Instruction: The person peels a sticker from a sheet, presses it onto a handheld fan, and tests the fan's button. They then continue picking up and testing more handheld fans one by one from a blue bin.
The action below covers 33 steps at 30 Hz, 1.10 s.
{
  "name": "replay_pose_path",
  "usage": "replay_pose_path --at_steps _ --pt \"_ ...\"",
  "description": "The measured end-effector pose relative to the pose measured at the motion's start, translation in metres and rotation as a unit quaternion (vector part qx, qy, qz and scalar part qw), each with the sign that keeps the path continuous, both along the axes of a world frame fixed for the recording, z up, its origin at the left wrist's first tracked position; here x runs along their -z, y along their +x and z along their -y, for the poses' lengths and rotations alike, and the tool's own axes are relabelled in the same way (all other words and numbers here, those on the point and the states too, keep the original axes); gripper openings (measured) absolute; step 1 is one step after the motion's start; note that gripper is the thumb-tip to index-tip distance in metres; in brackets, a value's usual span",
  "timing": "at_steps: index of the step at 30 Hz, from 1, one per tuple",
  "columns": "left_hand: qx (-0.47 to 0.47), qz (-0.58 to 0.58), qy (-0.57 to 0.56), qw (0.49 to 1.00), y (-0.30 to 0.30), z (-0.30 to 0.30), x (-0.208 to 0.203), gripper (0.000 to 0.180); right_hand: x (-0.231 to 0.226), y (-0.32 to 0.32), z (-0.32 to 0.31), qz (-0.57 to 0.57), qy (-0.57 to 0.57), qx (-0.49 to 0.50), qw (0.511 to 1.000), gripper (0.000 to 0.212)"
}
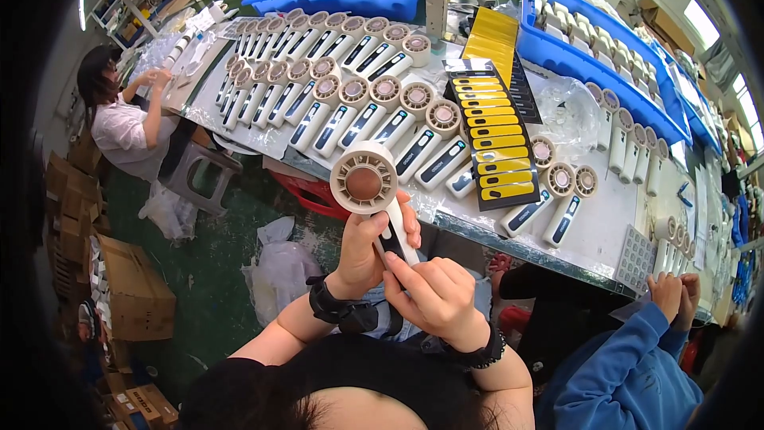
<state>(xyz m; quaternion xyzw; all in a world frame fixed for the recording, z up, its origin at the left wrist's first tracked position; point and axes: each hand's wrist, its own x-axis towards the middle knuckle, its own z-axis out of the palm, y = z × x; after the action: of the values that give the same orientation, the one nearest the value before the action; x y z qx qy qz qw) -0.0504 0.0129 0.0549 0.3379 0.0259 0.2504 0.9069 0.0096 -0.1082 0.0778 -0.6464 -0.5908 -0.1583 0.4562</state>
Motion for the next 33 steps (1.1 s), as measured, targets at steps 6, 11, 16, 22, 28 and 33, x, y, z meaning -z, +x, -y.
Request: replay_pose_path --at_steps 6,11,16,22,28,33 --pt "-0.002 -0.023 0.008 1.000 0.003 0.000 0.001 0.028 0.004 0.003 -0.002 0.001 0.000 0.001 1.000 0.036" --pt "0.004 -0.065 0.008 0.998 0.005 0.002 -0.007 0.028 0.002 0.003 0.000 -0.007 -0.005 0.009 1.000 0.034" --pt "0.006 -0.065 0.057 0.996 0.005 -0.002 -0.003 0.022 -0.006 0.001 0.005 -0.089 -0.043 0.007 0.995 0.034" --pt "0.003 -0.090 0.066 0.994 0.006 -0.006 -0.001 0.023 -0.010 0.003 0.008 -0.165 -0.053 -0.035 0.984 0.030" --pt "0.028 -0.103 0.032 0.994 0.005 -0.007 -0.007 0.022 -0.004 0.007 0.009 -0.137 -0.026 -0.057 0.989 0.028" --pt "0.052 -0.093 0.051 0.993 0.004 -0.008 0.002 0.027 0.011 0.009 0.007 -0.143 -0.011 -0.069 0.987 0.027"
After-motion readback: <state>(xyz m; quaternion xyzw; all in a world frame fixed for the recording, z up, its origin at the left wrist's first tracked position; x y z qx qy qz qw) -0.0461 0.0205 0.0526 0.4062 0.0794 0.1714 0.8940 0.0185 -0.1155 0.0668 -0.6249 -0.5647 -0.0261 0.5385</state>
